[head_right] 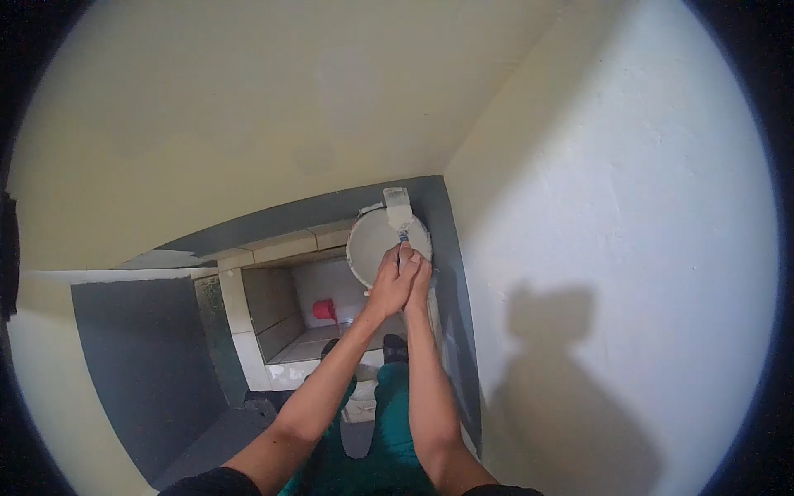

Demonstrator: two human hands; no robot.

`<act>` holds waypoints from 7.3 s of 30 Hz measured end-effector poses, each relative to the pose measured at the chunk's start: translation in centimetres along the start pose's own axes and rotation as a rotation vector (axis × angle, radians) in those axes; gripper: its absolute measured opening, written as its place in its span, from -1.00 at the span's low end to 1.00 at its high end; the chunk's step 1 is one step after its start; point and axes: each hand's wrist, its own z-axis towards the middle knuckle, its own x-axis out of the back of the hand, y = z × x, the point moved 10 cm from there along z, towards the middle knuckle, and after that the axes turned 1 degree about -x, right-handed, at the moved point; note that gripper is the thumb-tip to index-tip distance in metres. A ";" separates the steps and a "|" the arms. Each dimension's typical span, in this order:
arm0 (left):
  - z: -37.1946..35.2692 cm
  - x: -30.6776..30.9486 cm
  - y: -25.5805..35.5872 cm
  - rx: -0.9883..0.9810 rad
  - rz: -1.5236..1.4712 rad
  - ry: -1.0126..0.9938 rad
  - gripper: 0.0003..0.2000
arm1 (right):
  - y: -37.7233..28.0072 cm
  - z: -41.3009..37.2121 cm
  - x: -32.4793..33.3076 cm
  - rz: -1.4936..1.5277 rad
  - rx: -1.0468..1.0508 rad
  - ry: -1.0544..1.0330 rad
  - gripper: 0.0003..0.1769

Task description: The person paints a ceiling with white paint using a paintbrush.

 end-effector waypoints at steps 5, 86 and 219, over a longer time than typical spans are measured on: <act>1.0 0.7 -0.4 0.063 -0.030 -0.033 -0.43 | 2.1 -0.5 -1.4 0.217 -0.143 -0.091 -0.51; 0.4 0.4 -6.5 0.446 -0.801 -0.185 -0.52 | -9.3 -3.4 -1.6 -0.658 0.219 0.017 -0.70; -0.7 13.1 4.1 0.041 -0.237 0.121 -0.40 | -11.2 -5.3 -8.7 0.532 0.135 -0.210 -0.68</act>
